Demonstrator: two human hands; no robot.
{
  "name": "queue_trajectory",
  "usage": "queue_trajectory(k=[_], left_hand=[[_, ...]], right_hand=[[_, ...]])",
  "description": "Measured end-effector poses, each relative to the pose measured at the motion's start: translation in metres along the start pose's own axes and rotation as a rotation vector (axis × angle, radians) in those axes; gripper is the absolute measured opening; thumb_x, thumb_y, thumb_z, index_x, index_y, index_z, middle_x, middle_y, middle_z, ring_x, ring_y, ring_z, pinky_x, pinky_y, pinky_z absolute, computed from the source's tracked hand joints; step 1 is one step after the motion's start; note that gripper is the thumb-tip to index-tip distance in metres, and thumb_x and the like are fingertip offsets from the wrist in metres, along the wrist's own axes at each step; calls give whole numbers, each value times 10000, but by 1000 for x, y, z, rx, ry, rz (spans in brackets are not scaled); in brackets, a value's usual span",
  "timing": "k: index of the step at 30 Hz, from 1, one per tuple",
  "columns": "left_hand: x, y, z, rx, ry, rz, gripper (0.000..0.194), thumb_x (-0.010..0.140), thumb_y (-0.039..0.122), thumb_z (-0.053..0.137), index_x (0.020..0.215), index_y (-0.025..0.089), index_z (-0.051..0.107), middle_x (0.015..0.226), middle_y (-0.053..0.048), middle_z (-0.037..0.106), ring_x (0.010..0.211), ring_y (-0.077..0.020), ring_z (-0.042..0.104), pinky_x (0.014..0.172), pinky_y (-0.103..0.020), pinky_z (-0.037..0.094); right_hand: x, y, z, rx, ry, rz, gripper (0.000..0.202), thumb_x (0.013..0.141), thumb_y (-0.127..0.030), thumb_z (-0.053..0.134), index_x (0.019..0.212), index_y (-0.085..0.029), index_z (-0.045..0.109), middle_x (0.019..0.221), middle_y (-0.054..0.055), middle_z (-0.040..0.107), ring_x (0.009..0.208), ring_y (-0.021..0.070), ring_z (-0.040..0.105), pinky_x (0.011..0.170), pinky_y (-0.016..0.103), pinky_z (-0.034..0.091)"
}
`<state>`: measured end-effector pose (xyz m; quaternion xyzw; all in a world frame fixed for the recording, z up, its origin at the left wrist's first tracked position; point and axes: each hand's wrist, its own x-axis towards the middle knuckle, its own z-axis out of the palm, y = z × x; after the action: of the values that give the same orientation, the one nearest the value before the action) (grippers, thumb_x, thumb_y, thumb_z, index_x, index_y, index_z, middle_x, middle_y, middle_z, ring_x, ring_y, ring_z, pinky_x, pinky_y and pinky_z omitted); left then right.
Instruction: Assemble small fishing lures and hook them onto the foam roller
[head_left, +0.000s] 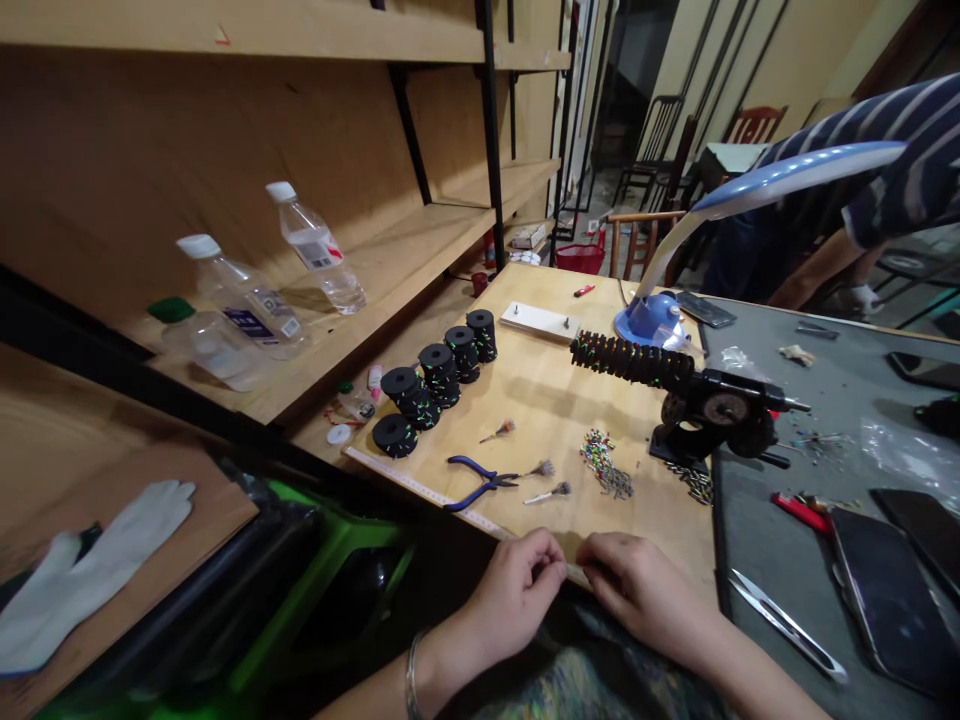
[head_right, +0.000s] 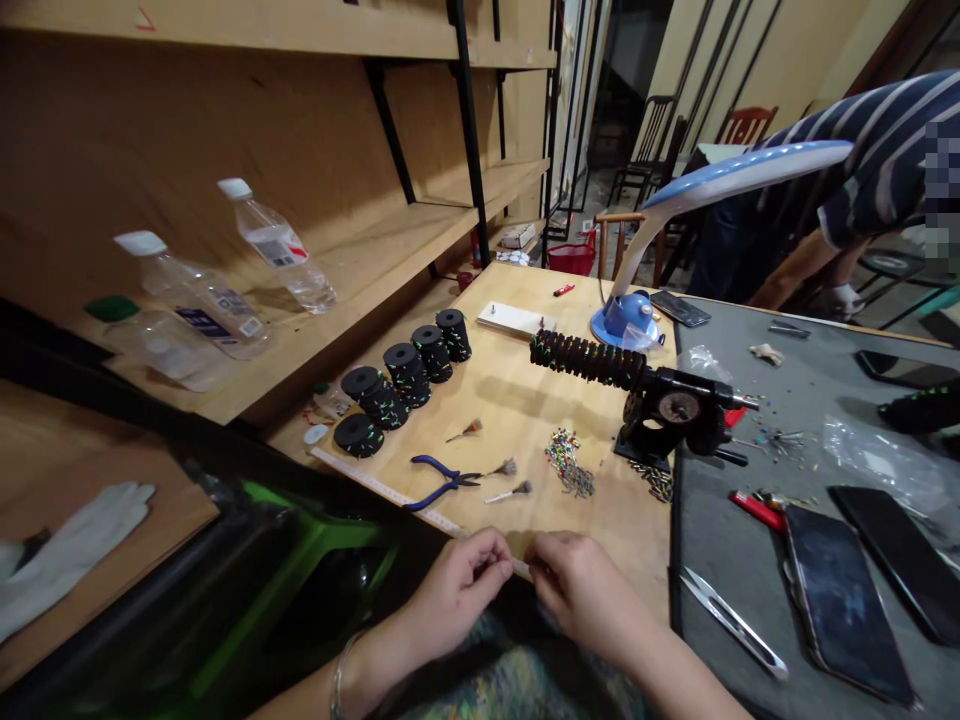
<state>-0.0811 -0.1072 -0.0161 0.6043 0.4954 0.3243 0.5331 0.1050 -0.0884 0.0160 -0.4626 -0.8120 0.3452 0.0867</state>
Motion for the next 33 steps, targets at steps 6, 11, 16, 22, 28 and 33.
queue_trajectory(k=[6,11,16,22,28,33], left_hand=[[-1,4,-1,-28,17,-5,132,851,208,516,730,164,543,622,43,457,584,-104,411,527,-209,298],[-1,8,0,-48,13,1,133,846,197,515,716,169,521,634,42,457,592,-103,412,545,-207,318],[-1,12,1,-52,6,-7,138,843,196,517,708,167,514,627,42,456,598,-107,414,555,-213,327],[-1,14,0,-33,-4,-15,128,845,194,514,721,166,526,629,41,465,595,-107,420,539,-212,310],[0,11,1,9,12,-12,126,844,187,511,719,171,526,618,44,457,581,-108,414,530,-215,295],[-5,12,-7,-25,-23,-45,155,851,231,510,707,176,504,613,49,418,577,-109,383,547,-229,298]], right_hand=[[2,-2,0,30,43,-18,189,873,-164,447,767,-181,603,681,31,644,659,160,612,609,230,397],[3,0,3,57,67,-32,185,840,-140,454,722,-182,590,627,2,604,596,137,575,567,218,364],[2,1,6,72,92,-24,189,828,-144,461,680,-179,574,577,-15,571,533,119,531,528,210,335],[3,2,6,98,104,-24,199,844,-177,468,689,-182,593,561,-18,588,502,108,515,515,199,336],[4,-1,3,45,80,-29,224,848,-163,444,709,-178,619,591,6,624,545,125,573,541,208,359],[3,-2,-4,-55,48,-47,189,848,-167,487,946,-181,648,752,53,688,687,169,632,616,228,413]])
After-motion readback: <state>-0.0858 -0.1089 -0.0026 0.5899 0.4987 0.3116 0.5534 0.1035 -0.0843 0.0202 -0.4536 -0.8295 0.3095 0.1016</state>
